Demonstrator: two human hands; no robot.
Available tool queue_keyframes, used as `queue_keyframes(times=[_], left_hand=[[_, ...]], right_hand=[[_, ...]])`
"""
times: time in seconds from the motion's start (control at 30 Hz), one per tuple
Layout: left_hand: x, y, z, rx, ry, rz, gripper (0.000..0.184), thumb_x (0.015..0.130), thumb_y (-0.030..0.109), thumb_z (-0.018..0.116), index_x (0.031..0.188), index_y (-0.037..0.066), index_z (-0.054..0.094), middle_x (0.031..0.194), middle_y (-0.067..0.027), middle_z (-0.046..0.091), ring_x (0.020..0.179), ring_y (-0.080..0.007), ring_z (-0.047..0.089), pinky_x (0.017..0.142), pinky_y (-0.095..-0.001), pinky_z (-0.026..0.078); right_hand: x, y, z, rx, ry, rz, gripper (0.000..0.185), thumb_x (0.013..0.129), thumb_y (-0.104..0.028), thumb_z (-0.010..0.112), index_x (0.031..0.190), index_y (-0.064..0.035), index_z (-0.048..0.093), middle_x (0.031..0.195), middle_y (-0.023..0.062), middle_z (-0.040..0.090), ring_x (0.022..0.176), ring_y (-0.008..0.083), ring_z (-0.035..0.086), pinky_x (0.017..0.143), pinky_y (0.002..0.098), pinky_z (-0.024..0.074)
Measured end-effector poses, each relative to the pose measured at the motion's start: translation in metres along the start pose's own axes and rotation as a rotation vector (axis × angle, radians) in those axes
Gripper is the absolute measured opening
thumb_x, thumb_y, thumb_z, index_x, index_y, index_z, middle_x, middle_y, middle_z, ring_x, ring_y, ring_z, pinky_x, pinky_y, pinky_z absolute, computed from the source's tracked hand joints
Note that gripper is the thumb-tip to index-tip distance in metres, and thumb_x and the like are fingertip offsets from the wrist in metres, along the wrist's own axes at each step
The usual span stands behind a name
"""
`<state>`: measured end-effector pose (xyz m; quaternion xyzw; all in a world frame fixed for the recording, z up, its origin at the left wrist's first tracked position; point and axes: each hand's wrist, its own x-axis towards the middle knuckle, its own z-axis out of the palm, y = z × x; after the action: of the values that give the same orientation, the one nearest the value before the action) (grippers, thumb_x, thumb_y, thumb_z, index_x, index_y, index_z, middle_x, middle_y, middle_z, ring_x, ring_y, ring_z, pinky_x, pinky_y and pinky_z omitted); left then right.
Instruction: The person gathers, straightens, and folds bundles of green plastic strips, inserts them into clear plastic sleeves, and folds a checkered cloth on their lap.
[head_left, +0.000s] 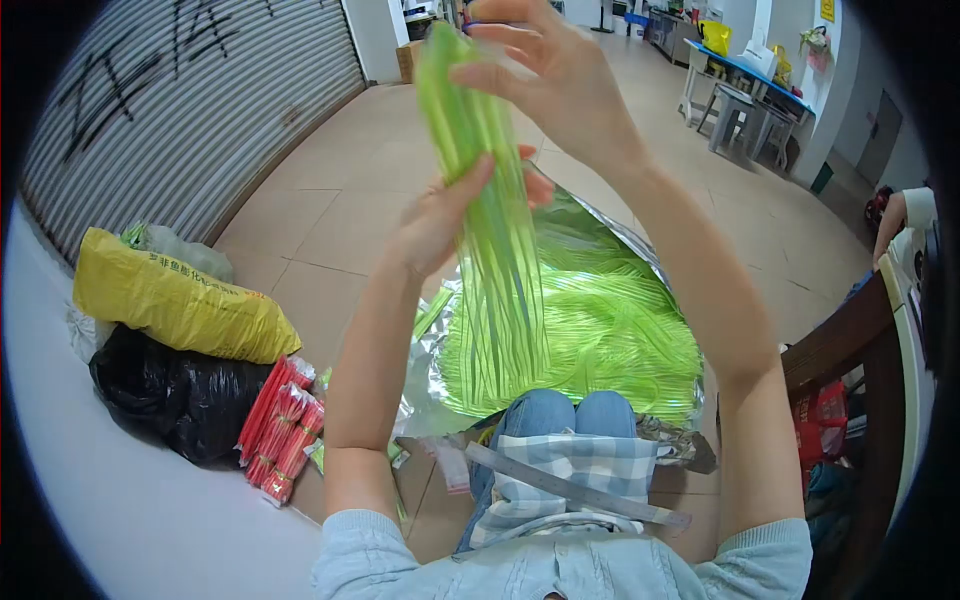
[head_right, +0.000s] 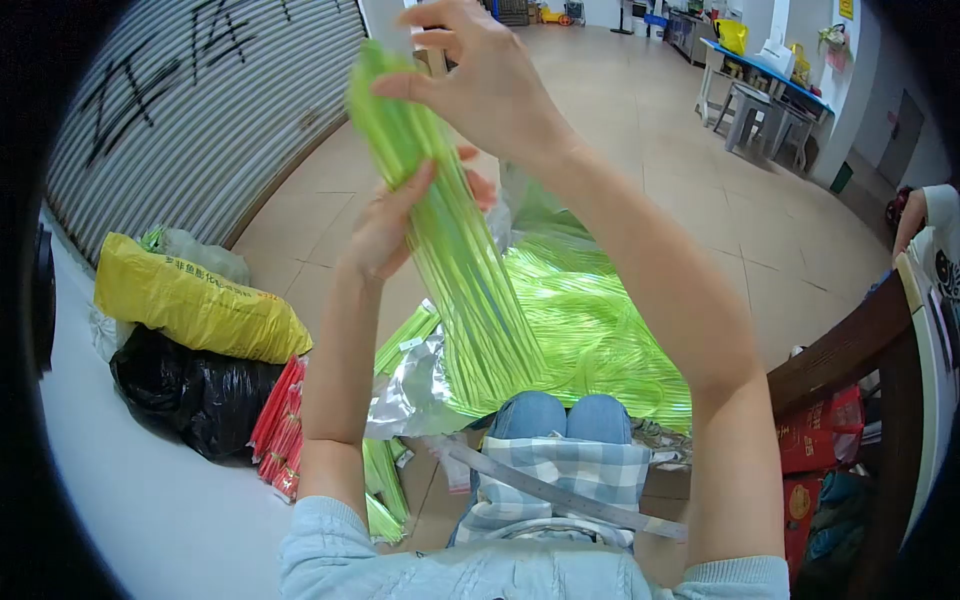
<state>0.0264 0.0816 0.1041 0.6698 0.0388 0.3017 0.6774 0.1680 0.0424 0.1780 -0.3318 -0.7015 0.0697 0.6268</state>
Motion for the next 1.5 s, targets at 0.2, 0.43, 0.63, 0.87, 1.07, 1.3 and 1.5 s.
queue_keyframes(times=[0.2, 0.43, 0.63, 0.87, 1.07, 1.3, 1.5], left_hand=[[0.005, 0.026, -0.015, -0.024, 0.086, 0.119, 0.049, 0.092, 0.037, 0.034, 0.126, 0.002, 0.035, 0.111, -0.0135, 0.055, 0.101, -0.0189, 0.054, 0.088, -0.0307, 0.043], [0.007, 0.027, -0.035, 0.495, 0.225, 0.039, 0.049, 0.092, 0.039, 0.034, 0.128, 0.006, 0.034, 0.111, -0.0119, 0.054, 0.101, -0.0198, 0.054, 0.086, -0.0314, 0.045], [0.012, 0.007, -0.027, -0.085, 0.058, 0.090, 0.049, 0.091, 0.037, 0.038, 0.128, 0.004, 0.033, 0.095, -0.0079, 0.057, 0.093, -0.0183, 0.057, 0.082, -0.0308, 0.047], [0.016, -0.014, -0.008, 0.296, 0.198, 0.234, 0.050, 0.088, 0.032, 0.048, 0.125, 0.002, 0.037, 0.087, -0.0044, 0.056, 0.083, -0.0150, 0.058, 0.075, -0.0279, 0.048], [-0.046, 0.004, -0.102, 0.349, 0.318, 0.191, 0.051, 0.090, 0.030, 0.044, 0.128, -0.001, 0.031, 0.098, -0.0050, 0.053, 0.094, -0.0143, 0.053, 0.092, -0.0311, 0.038], [-0.128, -0.044, -0.152, 0.128, 0.735, 0.140, 0.047, 0.093, 0.024, 0.036, 0.132, 0.001, 0.022, 0.106, -0.0072, 0.046, 0.106, -0.0163, 0.044, 0.103, -0.0374, 0.028], [-0.174, -0.093, -0.159, -0.031, 0.878, 0.103, 0.049, 0.092, 0.027, 0.039, 0.132, 0.003, 0.024, 0.106, -0.0066, 0.048, 0.103, -0.0162, 0.045, 0.098, -0.0358, 0.034]], right_hand=[[-0.088, 0.046, 0.007, 0.018, -0.309, 0.470, 0.029, 0.071, -0.017, 0.070, 0.088, 0.0032, 0.060, 0.077, 0.0093, 0.062, 0.071, 0.0122, 0.058, 0.059, 0.0236, 0.0458], [-0.098, 0.027, -0.004, 0.368, -0.239, 0.825, 0.014, 0.077, -0.012, 0.064, 0.078, 0.0017, 0.062, 0.066, 0.0018, 0.060, 0.059, 0.0066, 0.055, 0.051, 0.0184, 0.0425], [-0.116, 0.077, 0.026, -0.414, -0.172, 0.082, 0.054, 0.062, -0.029, 0.077, 0.100, -0.0011, 0.050, 0.094, 0.0094, 0.057, 0.082, 0.0165, 0.056, 0.073, 0.0282, 0.0464], [-0.104, 0.083, 0.037, 0.147, -0.436, 0.453, 0.066, 0.065, -0.022, 0.075, 0.118, -0.0025, 0.040, 0.107, 0.0098, 0.053, 0.099, 0.0178, 0.051, 0.085, 0.0292, 0.0413], [-0.168, 0.171, -0.033, 0.061, -0.350, 0.569, 0.038, 0.077, -0.030, 0.065, 0.097, 0.0014, 0.056, 0.089, 0.0103, 0.062, 0.078, 0.0167, 0.058, 0.065, 0.0302, 0.0467], [-0.394, 0.312, -0.057, -0.604, -0.811, 0.869, 0.031, 0.067, -0.033, 0.070, 0.078, -0.0046, 0.065, 0.071, 0.0114, 0.062, 0.067, 0.0279, 0.060, 0.060, 0.0375, 0.0468], [-0.490, 0.313, 0.048, -0.613, -1.205, 0.174, 0.030, 0.070, -0.031, 0.067, 0.082, -0.0046, 0.060, 0.075, 0.0081, 0.063, 0.065, 0.0273, 0.059, 0.062, 0.0350, 0.0489]])
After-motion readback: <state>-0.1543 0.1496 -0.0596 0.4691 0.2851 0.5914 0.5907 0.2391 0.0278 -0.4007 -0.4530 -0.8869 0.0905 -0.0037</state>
